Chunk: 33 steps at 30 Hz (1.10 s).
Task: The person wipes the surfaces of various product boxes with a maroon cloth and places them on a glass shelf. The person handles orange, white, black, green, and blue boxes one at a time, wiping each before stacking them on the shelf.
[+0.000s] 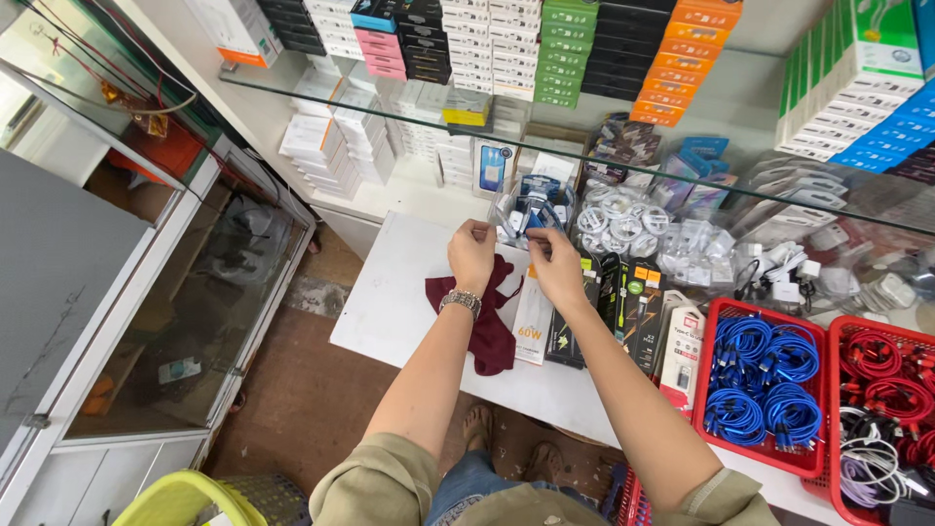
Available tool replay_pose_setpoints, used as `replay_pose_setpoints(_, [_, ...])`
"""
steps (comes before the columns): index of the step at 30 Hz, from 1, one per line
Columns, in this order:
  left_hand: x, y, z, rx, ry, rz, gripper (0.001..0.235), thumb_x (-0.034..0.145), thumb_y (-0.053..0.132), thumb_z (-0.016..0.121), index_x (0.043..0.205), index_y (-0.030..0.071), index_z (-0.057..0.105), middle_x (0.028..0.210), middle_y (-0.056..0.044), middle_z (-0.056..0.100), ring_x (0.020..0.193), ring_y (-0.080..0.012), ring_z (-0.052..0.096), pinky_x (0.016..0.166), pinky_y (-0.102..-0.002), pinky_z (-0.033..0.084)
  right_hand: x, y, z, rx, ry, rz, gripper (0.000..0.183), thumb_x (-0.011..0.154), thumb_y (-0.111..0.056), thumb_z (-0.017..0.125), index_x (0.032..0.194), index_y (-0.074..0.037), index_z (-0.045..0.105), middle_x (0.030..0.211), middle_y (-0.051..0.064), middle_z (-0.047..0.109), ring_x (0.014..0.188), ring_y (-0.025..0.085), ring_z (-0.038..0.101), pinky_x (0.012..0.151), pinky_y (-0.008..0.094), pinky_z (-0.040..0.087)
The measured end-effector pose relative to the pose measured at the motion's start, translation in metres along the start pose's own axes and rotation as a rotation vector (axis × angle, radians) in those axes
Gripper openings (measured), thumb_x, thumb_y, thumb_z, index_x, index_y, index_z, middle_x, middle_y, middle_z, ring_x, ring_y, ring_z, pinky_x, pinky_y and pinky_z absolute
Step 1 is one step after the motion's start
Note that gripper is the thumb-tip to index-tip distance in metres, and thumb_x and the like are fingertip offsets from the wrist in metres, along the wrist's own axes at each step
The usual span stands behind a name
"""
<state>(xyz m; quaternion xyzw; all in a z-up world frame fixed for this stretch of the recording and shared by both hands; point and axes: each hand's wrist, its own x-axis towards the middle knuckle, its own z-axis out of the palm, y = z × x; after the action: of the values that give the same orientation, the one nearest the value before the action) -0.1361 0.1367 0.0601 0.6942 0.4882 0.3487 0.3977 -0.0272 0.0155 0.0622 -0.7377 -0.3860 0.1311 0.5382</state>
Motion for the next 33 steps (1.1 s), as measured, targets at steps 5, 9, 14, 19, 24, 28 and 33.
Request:
replay_pose_setpoints(5, [-0.018, -0.057, 0.001, 0.448, -0.066, -0.071, 0.038, 0.074, 0.032, 0.087, 0.105, 0.013, 0.075, 0.117, -0.016, 0.065, 0.116, -0.0397, 0.057, 0.093, -0.051, 0.046, -0.01, 0.056, 0.026, 0.015, -0.169, 0.123, 0.035, 0.094, -0.017, 0.068, 0.125, -0.002, 0.066, 0.121, 0.015, 0.074, 0.106, 0.022, 0.074, 0.091, 0.032, 0.057])
replay_pose_setpoints(9, [-0.034, -0.091, -0.007, 0.681, -0.317, -0.072, 0.063, 0.071, 0.034, 0.089, 0.125, 0.011, 0.065, 0.12, -0.016, 0.065, 0.118, -0.0382, 0.058, 0.098, -0.052, 0.046, -0.023, 0.074, 0.04, -0.069, -0.275, 0.218, 0.047, 0.093, -0.024, 0.072, 0.133, -0.002, 0.062, 0.125, 0.018, 0.073, 0.112, 0.025, 0.073, 0.095, 0.034, 0.058])
replay_pose_setpoints(14, [-0.027, -0.091, -0.004, 0.196, -0.61, -0.285, 0.06, 0.073, 0.035, 0.087, 0.119, 0.002, 0.067, 0.107, -0.017, 0.074, 0.103, -0.0343, 0.071, 0.091, -0.044, 0.055, -0.053, 0.054, 0.045, -0.15, -0.534, 0.32, 0.11, 0.072, -0.023, 0.09, 0.157, -0.011, 0.022, 0.136, 0.02, 0.058, 0.118, 0.03, 0.061, 0.1, 0.036, 0.048])
replay_pose_setpoints(19, [0.004, -0.085, 0.016, -0.222, -0.568, -0.297, 0.054, 0.092, 0.048, 0.066, 0.116, 0.0, 0.074, 0.107, -0.023, 0.076, 0.1, -0.0391, 0.066, 0.086, -0.044, 0.052, -0.049, 0.025, 0.019, 0.272, -0.127, 0.377, 0.082, 0.078, -0.013, 0.081, 0.149, -0.008, 0.041, 0.131, 0.014, 0.066, 0.118, 0.023, 0.065, 0.101, 0.035, 0.051])
replay_pose_setpoints(24, [-0.021, -0.123, 0.073, 0.15, -0.425, -0.299, 0.049, 0.087, 0.038, 0.067, 0.118, 0.0, 0.071, 0.116, -0.025, 0.072, 0.115, -0.0384, 0.067, 0.101, -0.042, 0.05, -0.033, 0.009, -0.045, 0.375, 0.066, 0.383, 0.073, 0.082, -0.01, 0.078, 0.146, -0.006, 0.042, 0.129, 0.012, 0.067, 0.114, 0.021, 0.067, 0.098, 0.035, 0.053])
replay_pose_setpoints(28, [-0.061, -0.146, 0.119, 0.26, -0.486, -0.385, 0.058, 0.081, 0.035, 0.078, 0.125, -0.001, 0.064, 0.122, -0.025, 0.068, 0.118, -0.0378, 0.064, 0.102, -0.043, 0.049, -0.042, 0.0, -0.067, 0.358, 0.1, 0.431, 0.07, 0.082, -0.011, 0.079, 0.144, -0.005, 0.045, 0.128, 0.012, 0.067, 0.114, 0.02, 0.066, 0.098, 0.033, 0.053])
replay_pose_setpoints(33, [-0.077, -0.146, 0.13, 0.287, -0.538, -0.473, 0.06, 0.073, 0.037, 0.086, 0.121, 0.006, 0.067, 0.12, -0.017, 0.07, 0.116, -0.0304, 0.067, 0.101, -0.039, 0.052, -0.057, 0.006, -0.082, 0.407, 0.09, 0.435, 0.073, 0.081, -0.014, 0.08, 0.145, -0.006, 0.045, 0.13, 0.011, 0.066, 0.116, 0.019, 0.065, 0.099, 0.033, 0.052])
